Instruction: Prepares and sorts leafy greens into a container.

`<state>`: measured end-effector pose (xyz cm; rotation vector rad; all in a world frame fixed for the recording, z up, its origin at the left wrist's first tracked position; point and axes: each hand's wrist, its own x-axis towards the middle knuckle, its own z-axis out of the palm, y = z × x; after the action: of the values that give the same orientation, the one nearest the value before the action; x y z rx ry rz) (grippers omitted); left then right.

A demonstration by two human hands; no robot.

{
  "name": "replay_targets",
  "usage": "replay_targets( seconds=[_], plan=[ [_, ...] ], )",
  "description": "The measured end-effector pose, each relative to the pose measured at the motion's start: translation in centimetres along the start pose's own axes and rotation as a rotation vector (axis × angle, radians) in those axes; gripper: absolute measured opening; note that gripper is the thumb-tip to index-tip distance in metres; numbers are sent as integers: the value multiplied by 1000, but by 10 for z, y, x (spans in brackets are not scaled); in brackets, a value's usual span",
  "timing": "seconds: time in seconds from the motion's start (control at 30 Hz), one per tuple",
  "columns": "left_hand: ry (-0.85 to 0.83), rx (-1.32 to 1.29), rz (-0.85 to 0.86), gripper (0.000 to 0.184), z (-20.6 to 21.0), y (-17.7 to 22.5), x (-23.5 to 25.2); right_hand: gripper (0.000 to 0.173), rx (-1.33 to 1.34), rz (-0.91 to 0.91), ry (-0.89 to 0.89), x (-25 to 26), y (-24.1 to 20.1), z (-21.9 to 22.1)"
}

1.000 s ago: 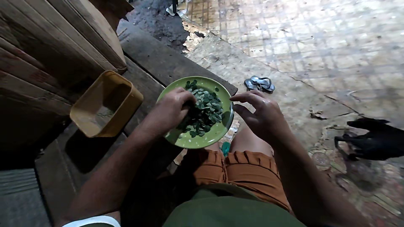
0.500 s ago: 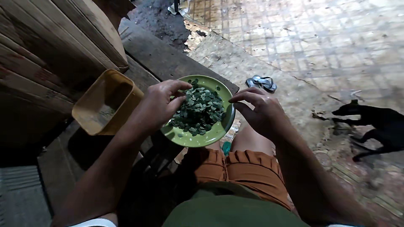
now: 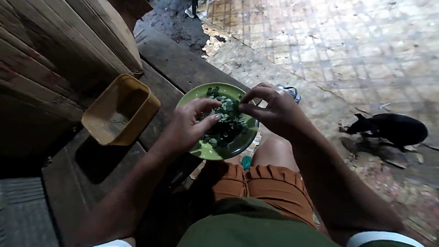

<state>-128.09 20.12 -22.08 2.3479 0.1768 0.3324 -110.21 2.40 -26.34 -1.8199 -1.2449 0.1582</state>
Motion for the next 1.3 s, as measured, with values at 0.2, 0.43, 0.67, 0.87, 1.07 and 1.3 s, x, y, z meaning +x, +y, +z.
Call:
replay_targets(
  seconds=[0.2, 0.43, 0.67, 0.87, 1.07, 1.3],
  plan=[
    [48, -238, -86, 38, 23, -2, 3, 10, 384, 84, 109, -3, -12, 21],
    [134, -316, -146, 12, 20, -9, 2, 23, 410, 167, 45, -8, -8, 23],
    [112, -298, -164, 14, 17, -9, -1, 26, 316, 85, 7, -5, -13, 23],
    [106, -221, -109, 15, 14, -9, -2, 18, 266, 17, 55, 0, -7, 31],
    [90, -242, -149, 45, 13, -9, -3, 13, 409, 112, 89, -3, -7, 31],
    [165, -274, -63, 9, 26, -8, 3, 11, 443, 55, 54, -4, -9, 36]
  ],
)
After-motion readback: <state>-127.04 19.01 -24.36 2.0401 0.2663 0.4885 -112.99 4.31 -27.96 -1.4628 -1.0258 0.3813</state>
